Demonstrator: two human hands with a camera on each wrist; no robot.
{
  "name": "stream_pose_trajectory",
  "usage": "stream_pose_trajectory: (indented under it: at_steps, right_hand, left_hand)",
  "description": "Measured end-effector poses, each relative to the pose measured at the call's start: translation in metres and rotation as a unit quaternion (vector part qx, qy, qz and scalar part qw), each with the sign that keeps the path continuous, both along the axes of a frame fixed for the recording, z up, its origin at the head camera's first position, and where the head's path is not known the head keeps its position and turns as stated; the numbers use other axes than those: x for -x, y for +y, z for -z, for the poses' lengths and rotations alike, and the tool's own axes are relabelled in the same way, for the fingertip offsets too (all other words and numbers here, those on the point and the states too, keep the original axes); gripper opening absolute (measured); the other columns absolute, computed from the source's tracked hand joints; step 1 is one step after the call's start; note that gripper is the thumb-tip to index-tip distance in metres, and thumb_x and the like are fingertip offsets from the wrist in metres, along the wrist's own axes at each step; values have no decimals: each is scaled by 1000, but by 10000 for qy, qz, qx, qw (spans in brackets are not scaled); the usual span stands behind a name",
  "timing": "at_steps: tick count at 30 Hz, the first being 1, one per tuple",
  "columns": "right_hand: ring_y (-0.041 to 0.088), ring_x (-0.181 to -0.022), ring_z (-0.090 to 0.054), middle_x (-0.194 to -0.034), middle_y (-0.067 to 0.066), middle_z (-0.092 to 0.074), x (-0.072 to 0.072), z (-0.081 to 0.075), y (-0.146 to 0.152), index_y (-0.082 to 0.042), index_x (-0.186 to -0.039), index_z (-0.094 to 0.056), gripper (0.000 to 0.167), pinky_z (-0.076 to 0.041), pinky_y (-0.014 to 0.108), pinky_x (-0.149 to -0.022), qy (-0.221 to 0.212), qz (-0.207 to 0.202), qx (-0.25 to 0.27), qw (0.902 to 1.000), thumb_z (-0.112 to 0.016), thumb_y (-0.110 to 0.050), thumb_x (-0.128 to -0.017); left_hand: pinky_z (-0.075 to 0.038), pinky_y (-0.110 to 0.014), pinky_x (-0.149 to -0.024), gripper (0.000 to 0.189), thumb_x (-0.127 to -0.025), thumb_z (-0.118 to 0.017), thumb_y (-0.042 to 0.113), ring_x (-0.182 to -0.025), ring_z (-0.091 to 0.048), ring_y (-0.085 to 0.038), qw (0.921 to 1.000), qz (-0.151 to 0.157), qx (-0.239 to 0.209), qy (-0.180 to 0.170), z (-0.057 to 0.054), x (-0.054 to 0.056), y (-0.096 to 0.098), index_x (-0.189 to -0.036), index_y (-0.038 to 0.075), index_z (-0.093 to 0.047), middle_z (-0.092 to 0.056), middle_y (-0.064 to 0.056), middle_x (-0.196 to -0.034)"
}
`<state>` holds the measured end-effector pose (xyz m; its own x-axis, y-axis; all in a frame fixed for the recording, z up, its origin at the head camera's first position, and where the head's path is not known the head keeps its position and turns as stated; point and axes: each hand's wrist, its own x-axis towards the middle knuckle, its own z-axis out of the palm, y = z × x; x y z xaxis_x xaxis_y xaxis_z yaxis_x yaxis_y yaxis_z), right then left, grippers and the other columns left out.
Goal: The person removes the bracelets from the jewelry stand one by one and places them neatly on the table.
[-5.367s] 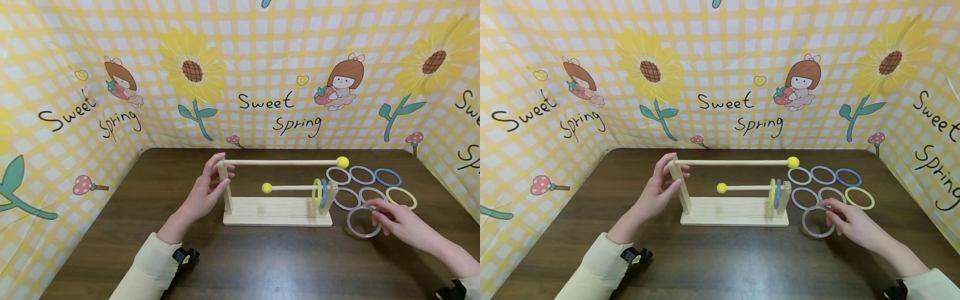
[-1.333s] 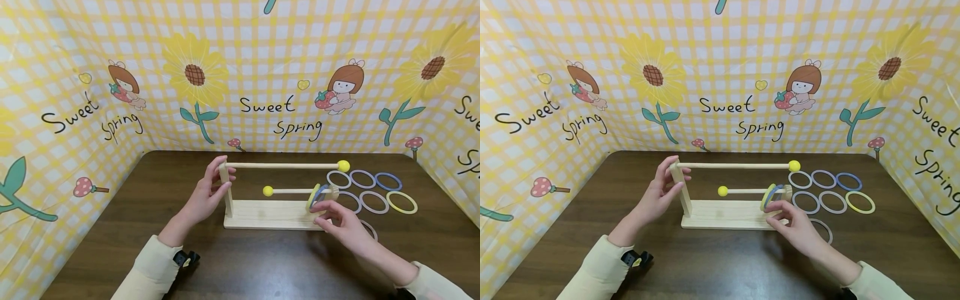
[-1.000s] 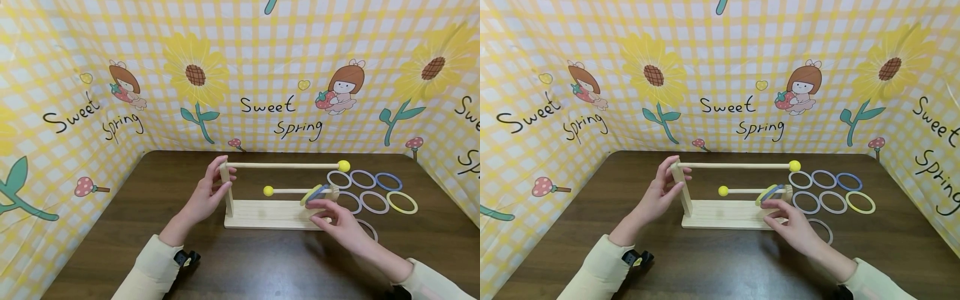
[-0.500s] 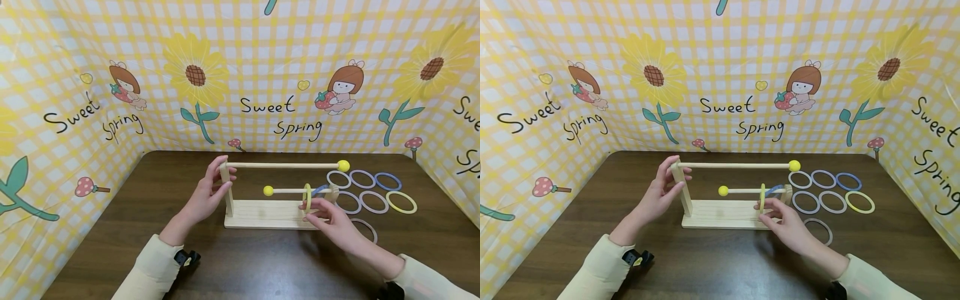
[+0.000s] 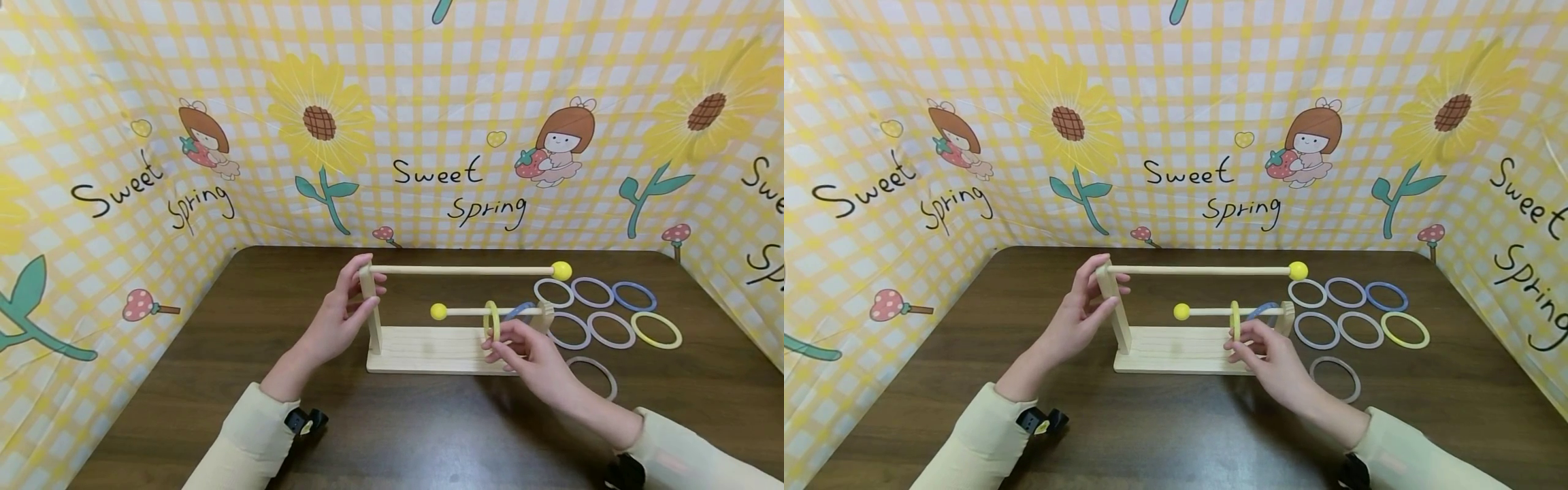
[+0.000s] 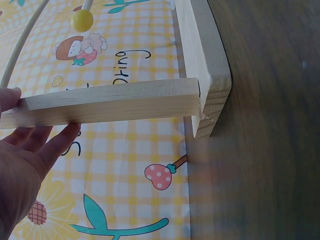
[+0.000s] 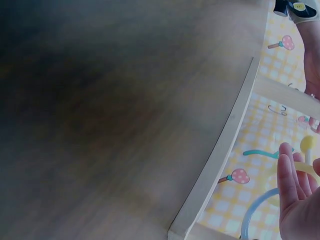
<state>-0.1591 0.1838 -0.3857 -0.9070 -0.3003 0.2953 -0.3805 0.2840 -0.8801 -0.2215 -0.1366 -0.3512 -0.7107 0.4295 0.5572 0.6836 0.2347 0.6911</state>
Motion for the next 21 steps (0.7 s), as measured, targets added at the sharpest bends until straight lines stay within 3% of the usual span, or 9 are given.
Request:
stream_pose_trajectory:
  at_steps: [5,21]
  right_hand:
    - [16,-81,-70,-97,26,-66,2,0,-8,8,-109,-55,14,-56,35,-62,-261,-24,23,9997,-56,0,-97]
    - [22,-83,-70,-100,23,-67,11,-5,-35,9,-110,-54,17,-56,36,-65,-437,-442,89,9980,-55,-3,-98]
  left_hand:
    - [-54,-47,-82,64,-96,-53,-7,-107,-61,-37,10000,4,-9,9,0,0,0,-146,20,-23,-56,-15,-122]
    - [-53,-50,-82,64,-96,-54,-6,-108,-61,-30,10000,13,-20,-4,1,1,-1,-146,20,-24,-56,-15,-122]
